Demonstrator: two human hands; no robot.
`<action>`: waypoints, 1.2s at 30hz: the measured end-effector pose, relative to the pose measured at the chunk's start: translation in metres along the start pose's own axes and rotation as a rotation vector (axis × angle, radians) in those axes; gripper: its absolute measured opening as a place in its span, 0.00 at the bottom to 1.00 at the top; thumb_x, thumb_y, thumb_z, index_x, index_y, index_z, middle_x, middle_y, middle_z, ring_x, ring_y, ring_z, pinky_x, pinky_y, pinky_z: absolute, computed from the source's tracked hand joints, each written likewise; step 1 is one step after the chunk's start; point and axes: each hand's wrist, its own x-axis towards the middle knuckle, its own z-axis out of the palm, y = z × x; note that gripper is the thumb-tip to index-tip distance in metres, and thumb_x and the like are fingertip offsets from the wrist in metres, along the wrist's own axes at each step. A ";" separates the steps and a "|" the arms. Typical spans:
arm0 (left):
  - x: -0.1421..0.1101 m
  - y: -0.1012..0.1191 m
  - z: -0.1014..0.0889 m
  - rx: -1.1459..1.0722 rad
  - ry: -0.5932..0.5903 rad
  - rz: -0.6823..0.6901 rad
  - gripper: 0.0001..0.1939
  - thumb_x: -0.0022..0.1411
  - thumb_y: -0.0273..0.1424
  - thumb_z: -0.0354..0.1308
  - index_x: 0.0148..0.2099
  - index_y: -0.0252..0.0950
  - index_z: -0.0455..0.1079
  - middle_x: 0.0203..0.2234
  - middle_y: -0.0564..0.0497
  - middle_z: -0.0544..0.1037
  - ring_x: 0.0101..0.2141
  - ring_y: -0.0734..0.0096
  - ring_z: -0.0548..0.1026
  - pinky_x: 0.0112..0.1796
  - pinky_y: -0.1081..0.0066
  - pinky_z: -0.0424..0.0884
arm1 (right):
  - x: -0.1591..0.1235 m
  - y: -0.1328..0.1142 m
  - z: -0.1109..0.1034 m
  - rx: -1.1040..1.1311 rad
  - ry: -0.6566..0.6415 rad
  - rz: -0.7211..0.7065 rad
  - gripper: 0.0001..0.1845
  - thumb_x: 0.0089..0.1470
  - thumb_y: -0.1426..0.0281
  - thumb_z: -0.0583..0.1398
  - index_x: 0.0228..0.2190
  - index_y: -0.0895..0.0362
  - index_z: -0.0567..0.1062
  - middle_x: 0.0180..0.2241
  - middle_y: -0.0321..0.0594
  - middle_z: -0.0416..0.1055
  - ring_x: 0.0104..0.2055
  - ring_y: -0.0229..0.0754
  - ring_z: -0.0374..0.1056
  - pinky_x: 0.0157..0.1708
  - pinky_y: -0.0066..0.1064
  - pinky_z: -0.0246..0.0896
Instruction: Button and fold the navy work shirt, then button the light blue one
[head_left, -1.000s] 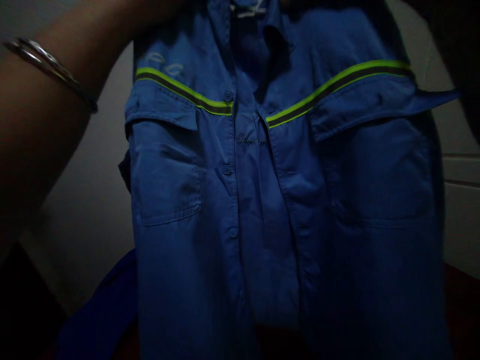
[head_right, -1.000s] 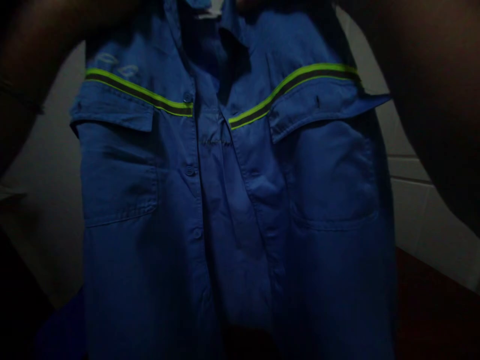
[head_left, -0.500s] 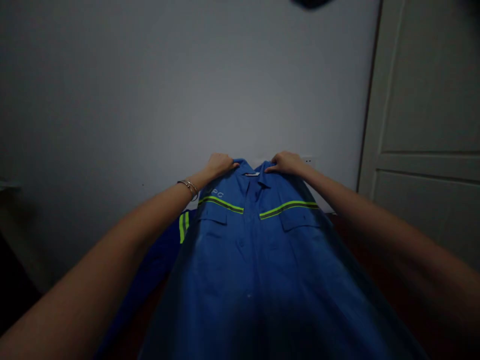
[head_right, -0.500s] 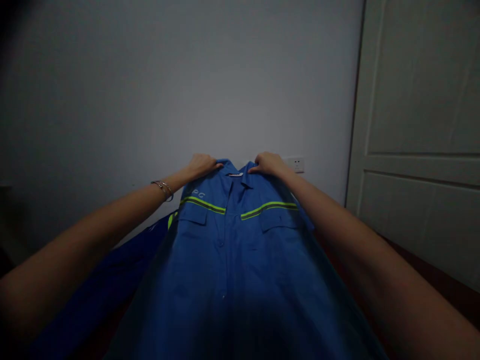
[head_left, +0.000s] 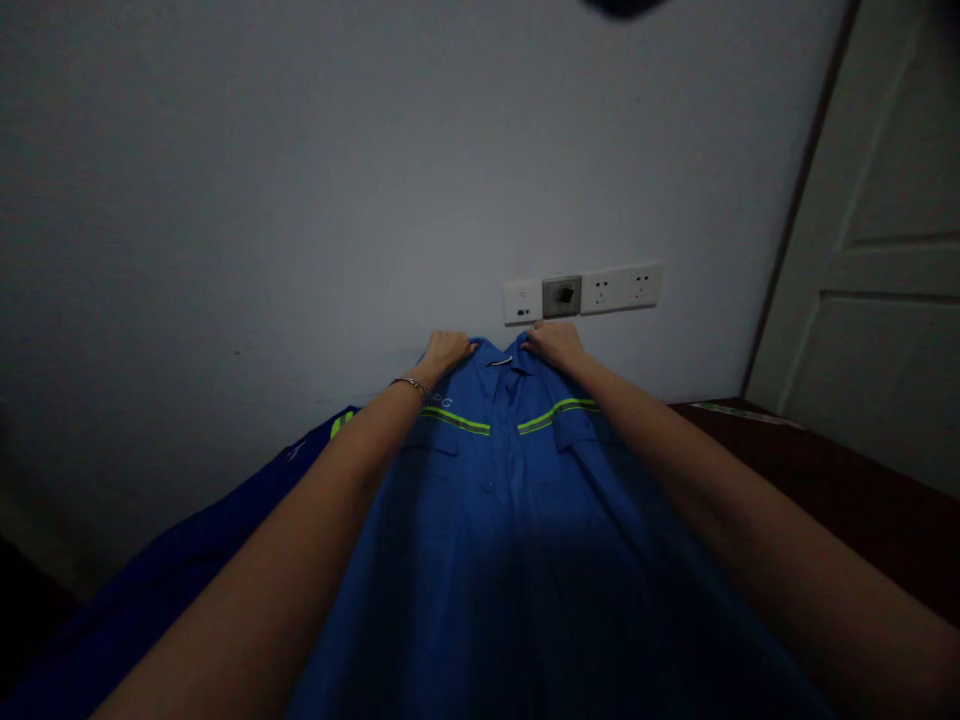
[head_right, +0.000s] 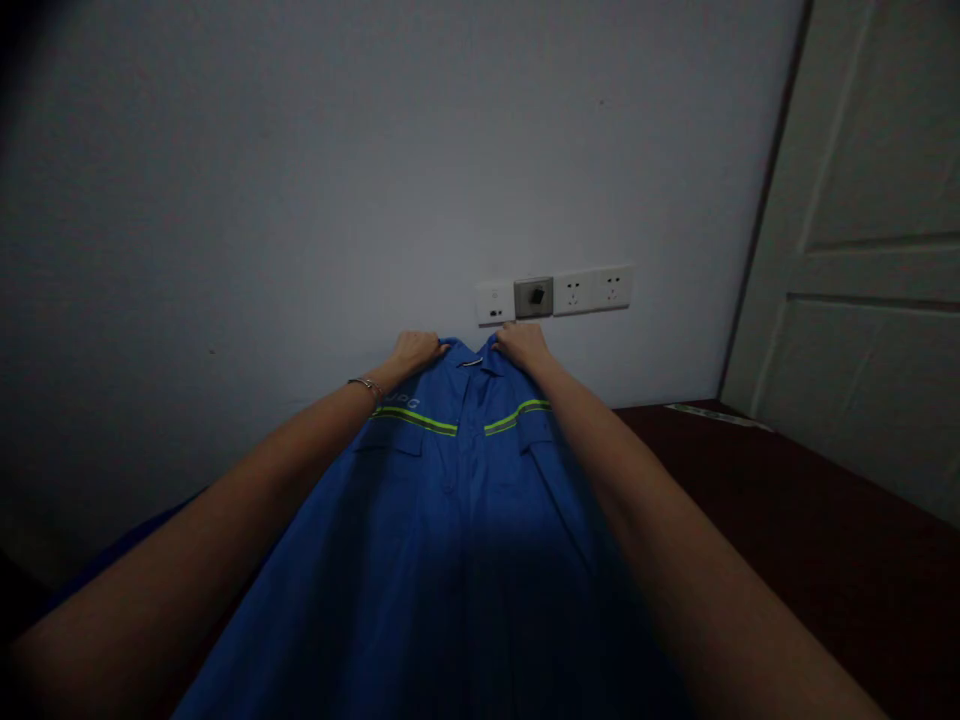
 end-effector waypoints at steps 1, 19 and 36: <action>0.004 0.002 0.006 -0.013 -0.003 -0.020 0.27 0.63 0.45 0.42 0.43 0.28 0.71 0.36 0.35 0.76 0.41 0.55 0.73 0.38 0.66 0.64 | 0.003 0.000 0.004 0.004 0.005 -0.008 0.24 0.57 0.58 0.49 0.43 0.61 0.73 0.44 0.55 0.68 0.44 0.51 0.65 0.36 0.34 0.55; -0.029 0.035 0.114 -0.372 -0.570 0.075 0.34 0.49 0.50 0.54 0.54 0.36 0.61 0.50 0.43 0.69 0.46 0.58 0.70 0.42 0.68 0.66 | -0.043 -0.026 0.085 -0.024 -0.153 0.093 0.16 0.54 0.66 0.53 0.42 0.63 0.71 0.46 0.55 0.66 0.50 0.53 0.57 0.46 0.42 0.49; -0.121 -0.146 0.071 -0.200 -0.515 -0.212 0.26 0.56 0.39 0.50 0.54 0.31 0.62 0.51 0.41 0.68 0.49 0.62 0.68 0.46 0.73 0.64 | -0.033 -0.097 0.019 0.140 -0.184 0.011 0.19 0.53 0.71 0.51 0.48 0.61 0.63 0.45 0.56 0.65 0.45 0.53 0.64 0.40 0.40 0.57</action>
